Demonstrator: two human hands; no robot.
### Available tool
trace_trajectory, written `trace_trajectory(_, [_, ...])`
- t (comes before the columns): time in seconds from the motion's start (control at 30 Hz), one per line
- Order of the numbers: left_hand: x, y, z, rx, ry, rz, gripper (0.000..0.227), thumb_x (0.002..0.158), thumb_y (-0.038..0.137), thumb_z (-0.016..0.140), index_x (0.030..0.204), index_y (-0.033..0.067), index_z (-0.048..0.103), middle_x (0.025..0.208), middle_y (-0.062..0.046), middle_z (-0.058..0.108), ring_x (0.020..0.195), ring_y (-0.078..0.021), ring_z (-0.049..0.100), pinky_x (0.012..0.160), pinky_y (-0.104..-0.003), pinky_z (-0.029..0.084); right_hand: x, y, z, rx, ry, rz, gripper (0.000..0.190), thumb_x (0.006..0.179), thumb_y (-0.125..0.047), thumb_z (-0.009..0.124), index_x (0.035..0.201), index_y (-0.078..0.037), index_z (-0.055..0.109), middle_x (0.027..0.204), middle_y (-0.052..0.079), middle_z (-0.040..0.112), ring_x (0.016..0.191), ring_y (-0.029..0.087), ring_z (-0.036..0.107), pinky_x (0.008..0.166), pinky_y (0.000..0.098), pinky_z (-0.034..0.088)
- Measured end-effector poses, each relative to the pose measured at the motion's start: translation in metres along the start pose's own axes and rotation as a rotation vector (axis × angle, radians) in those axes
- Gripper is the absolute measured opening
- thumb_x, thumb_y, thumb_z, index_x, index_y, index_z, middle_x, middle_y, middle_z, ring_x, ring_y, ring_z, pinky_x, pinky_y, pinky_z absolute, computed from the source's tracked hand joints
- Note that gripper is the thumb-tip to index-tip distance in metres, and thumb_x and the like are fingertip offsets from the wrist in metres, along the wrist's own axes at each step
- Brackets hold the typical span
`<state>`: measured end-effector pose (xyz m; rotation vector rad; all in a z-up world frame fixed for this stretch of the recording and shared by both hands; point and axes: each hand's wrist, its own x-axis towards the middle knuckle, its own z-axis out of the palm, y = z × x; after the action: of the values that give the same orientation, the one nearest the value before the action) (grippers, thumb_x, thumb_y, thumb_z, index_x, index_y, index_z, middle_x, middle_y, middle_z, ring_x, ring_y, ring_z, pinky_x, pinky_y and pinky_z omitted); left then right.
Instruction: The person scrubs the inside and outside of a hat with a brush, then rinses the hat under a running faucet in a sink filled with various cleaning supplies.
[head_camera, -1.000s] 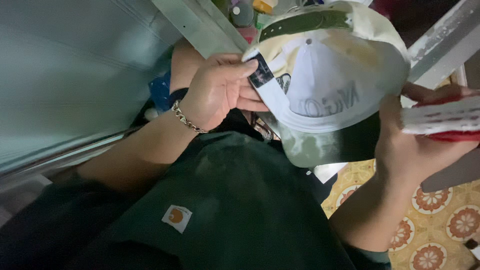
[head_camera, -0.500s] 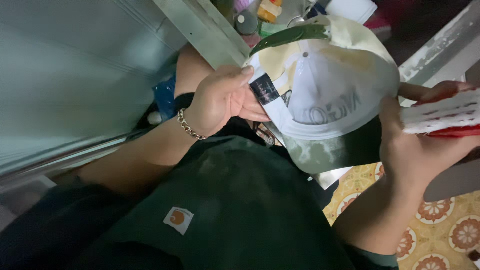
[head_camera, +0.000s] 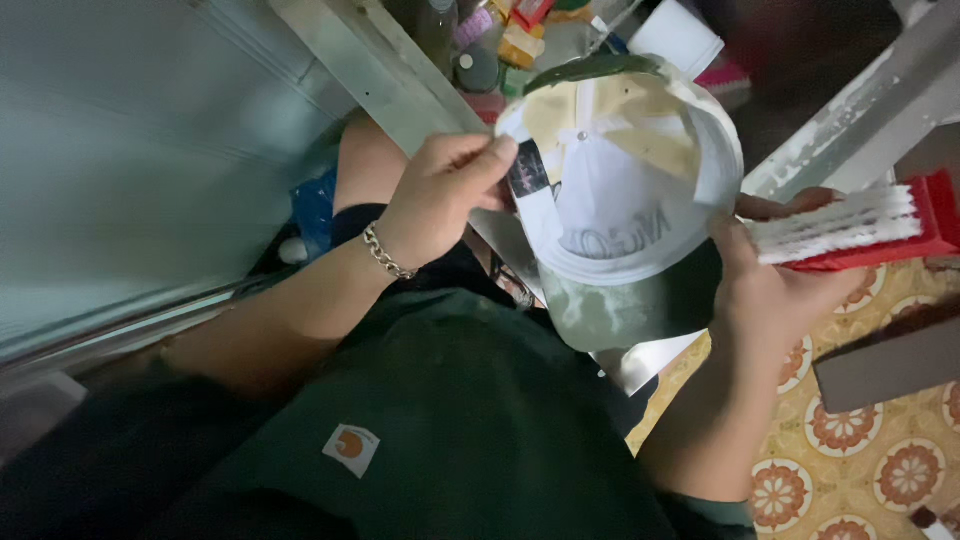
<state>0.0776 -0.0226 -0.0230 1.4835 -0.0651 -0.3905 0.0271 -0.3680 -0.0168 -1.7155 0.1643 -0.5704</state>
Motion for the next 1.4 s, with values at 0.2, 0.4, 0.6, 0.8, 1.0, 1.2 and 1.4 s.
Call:
trace_trajectory(0.2, [-0.004,0.035,0.002,0.307,0.0,0.501,0.035,0.128,0.041,0.067,0.137,0.0115,0.052,0.097,0.001,0.065,0.07,-0.0085,0.048,0.064,-0.027,0.041,0.004,0.023,-0.015,-0.009,0.025,0.207,0.069,0.085,0.012,0.096,0.133,-0.02,0.058,0.123,0.0,0.062,0.106,0.02,0.082,0.103,0.0368,0.07])
trace_trajectory(0.4, [0.009,0.061,-0.019,0.497,-0.376,0.741,0.055,0.141,0.034,0.054,0.187,0.0069,0.044,0.194,-0.018,0.059,0.177,-0.0352,0.068,0.124,-0.042,0.079,0.013,0.019,-0.02,-0.001,-0.03,0.411,0.06,0.074,0.006,0.096,0.118,-0.018,0.064,0.11,0.008,0.086,0.1,0.017,0.084,0.095,0.0325,0.067])
trace_trajectory(0.6, [0.033,0.078,-0.027,0.888,-0.342,0.989,0.076,0.118,0.041,0.103,0.166,0.0,0.061,0.151,-0.021,0.051,0.137,-0.0357,0.059,0.109,-0.05,0.062,0.029,0.066,-0.032,0.172,-0.175,0.34,0.071,0.073,0.013,0.091,0.131,-0.017,0.061,0.126,-0.001,0.066,0.111,0.021,0.082,0.092,0.0329,0.066])
trace_trajectory(0.8, [0.038,0.076,-0.01,0.719,-0.411,1.037,0.064,0.114,0.063,0.096,0.106,0.0038,0.076,0.145,-0.016,0.048,0.147,-0.0357,0.048,0.128,-0.056,0.041,0.045,0.076,-0.02,0.121,-0.339,0.324,0.071,0.077,0.01,0.096,0.132,-0.019,0.061,0.122,0.003,0.071,0.116,0.022,0.08,0.102,0.0398,0.07])
trace_trajectory(1.0, [0.008,0.075,0.017,0.488,-0.434,0.831,0.039,0.122,0.026,0.088,0.095,0.0074,0.067,0.087,-0.007,0.058,0.078,-0.0211,0.052,0.075,-0.04,0.043,0.041,0.098,0.001,-0.148,-0.406,0.206,0.037,0.107,-0.042,0.105,0.122,-0.019,0.079,0.111,-0.007,0.075,0.101,0.006,0.064,0.09,0.0287,0.056])
trace_trajectory(1.2, [0.009,0.072,0.038,0.423,-0.232,0.793,0.033,0.126,0.02,0.079,0.103,-0.0046,0.079,0.09,-0.01,0.054,0.091,-0.0245,0.057,0.08,-0.04,0.049,0.006,0.071,-0.001,-0.163,-0.067,-0.08,0.041,0.141,-0.045,0.04,0.113,-0.019,0.055,0.098,-0.002,0.053,0.086,0.012,0.045,0.08,0.035,0.042])
trace_trajectory(1.4, [0.011,0.046,0.052,0.652,-0.148,0.472,0.06,0.123,0.029,0.085,0.083,0.0123,0.043,0.067,-0.005,0.041,0.066,-0.0185,0.044,0.069,-0.045,0.036,-0.004,-0.025,0.05,0.055,-0.103,-0.3,0.099,0.118,-0.105,0.04,0.146,-0.012,0.058,0.148,0.016,0.059,0.137,0.028,0.06,0.121,0.0442,0.051])
